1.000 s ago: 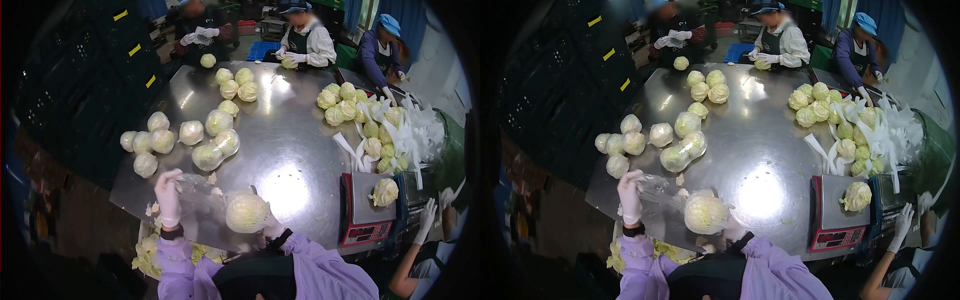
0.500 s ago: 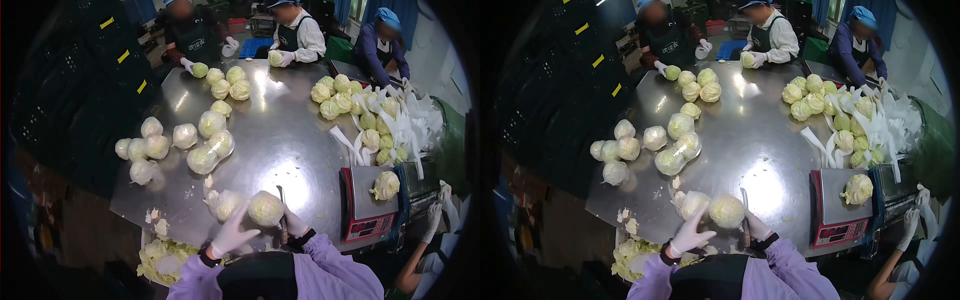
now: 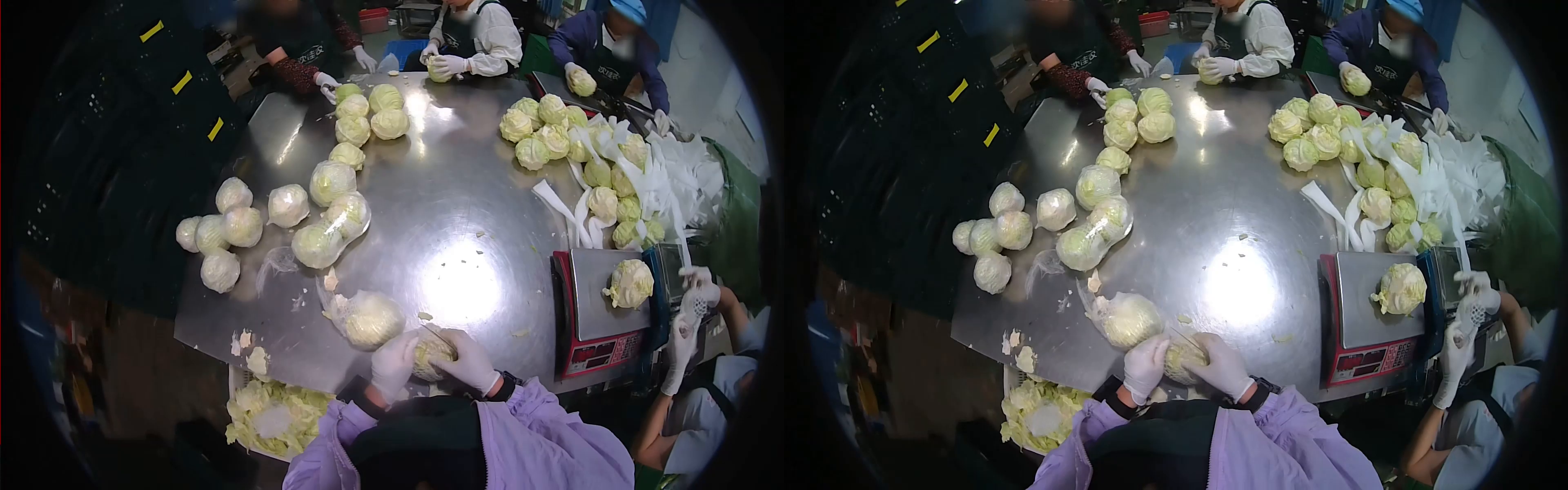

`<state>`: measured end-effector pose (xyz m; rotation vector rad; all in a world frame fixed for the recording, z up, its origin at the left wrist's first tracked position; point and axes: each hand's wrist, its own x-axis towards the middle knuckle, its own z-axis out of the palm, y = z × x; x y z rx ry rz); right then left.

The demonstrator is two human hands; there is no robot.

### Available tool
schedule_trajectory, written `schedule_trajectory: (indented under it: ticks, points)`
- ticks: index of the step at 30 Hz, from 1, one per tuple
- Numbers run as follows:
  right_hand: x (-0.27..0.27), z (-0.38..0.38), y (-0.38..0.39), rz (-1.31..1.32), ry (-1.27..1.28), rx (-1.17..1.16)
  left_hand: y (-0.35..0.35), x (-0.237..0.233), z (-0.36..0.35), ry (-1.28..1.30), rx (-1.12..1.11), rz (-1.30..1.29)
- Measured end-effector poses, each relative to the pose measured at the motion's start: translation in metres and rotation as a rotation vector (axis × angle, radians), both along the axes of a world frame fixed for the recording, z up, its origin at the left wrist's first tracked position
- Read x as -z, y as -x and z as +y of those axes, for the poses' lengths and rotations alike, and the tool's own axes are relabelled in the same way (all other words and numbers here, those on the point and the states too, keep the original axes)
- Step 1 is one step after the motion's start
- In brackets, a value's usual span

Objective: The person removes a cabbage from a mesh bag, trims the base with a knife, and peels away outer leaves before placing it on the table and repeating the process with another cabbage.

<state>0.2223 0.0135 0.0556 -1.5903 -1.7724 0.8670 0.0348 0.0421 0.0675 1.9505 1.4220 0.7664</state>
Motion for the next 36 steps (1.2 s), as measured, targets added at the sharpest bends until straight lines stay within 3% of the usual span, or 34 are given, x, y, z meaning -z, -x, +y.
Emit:
schedule_trajectory:
  ticks: [1,2,3,5,6,10,12,13,15,17,19,21,23,24,25,28,30,31,33,34,36]
  points:
    - [0.007,0.001,-0.003,-0.001,0.001,0.009,0.002,-0.004,0.004,0.127,-0.049,0.018]
    - [0.016,0.003,-0.009,0.022,0.041,0.031,0.003,0.011,0.006,0.081,-0.158,-0.156]
    - [0.020,0.004,-0.011,0.046,0.084,0.051,0.004,0.025,0.009,0.085,-0.156,-0.156]
    - [0.023,0.009,-0.014,-0.002,0.062,0.092,0.007,0.040,0.013,0.629,-0.200,-0.812]
    - [0.023,0.013,-0.015,-0.053,0.036,0.131,0.007,0.041,0.014,0.774,-0.152,-0.879]
    - [0.057,0.034,-0.031,-0.260,0.076,0.105,0.007,0.022,0.014,0.831,0.093,-0.874]
    - [0.065,0.033,-0.029,-0.219,0.117,0.078,0.018,0.032,0.002,0.383,0.014,-0.305]
    - [0.067,0.034,-0.026,-0.175,0.156,0.053,0.020,0.035,-0.002,0.380,0.011,-0.304]
    - [0.065,0.033,-0.018,-0.202,0.190,0.027,0.022,0.034,-0.011,0.186,-0.046,0.286]
    - [0.072,0.027,-0.011,-0.233,0.230,0.000,0.030,0.080,-0.018,0.242,-0.029,0.275]
    - [0.092,0.027,-0.005,0.020,0.287,0.124,0.031,0.096,-0.017,0.265,-0.164,-0.117]
    - [0.101,0.036,0.013,0.106,0.254,0.153,0.048,0.114,0.003,0.378,-0.162,-0.169]
    - [0.107,0.050,0.035,0.188,0.220,0.172,0.063,0.116,0.028,0.526,-0.161,-0.641]
    - [0.109,0.063,0.049,0.294,0.197,0.190,0.085,0.153,0.044,0.508,-0.172,-0.650]
    - [0.108,0.074,0.062,0.402,0.174,0.210,0.091,0.141,0.057,0.547,-0.187,-0.861]
    - [0.077,0.098,0.077,0.465,0.175,0.212,0.081,0.067,0.062,0.566,-0.269,-0.953]
    - [0.038,0.088,0.077,0.522,0.182,0.144,0.068,0.020,0.044,0.965,-0.280,-1.534]
    - [0.020,0.085,0.073,0.521,0.192,0.139,0.069,0.015,0.034,0.945,-0.168,-1.556]
    - [0.003,0.076,0.063,0.363,0.071,-0.013,0.072,0.042,0.009,0.991,-0.035,-1.880]
    - [0.008,0.075,0.057,0.339,0.033,0.012,0.070,0.052,-0.001,0.998,-0.054,-1.892]
    - [0.033,0.081,0.040,0.234,0.104,0.041,0.062,0.054,-0.013,0.261,0.095,-0.111]
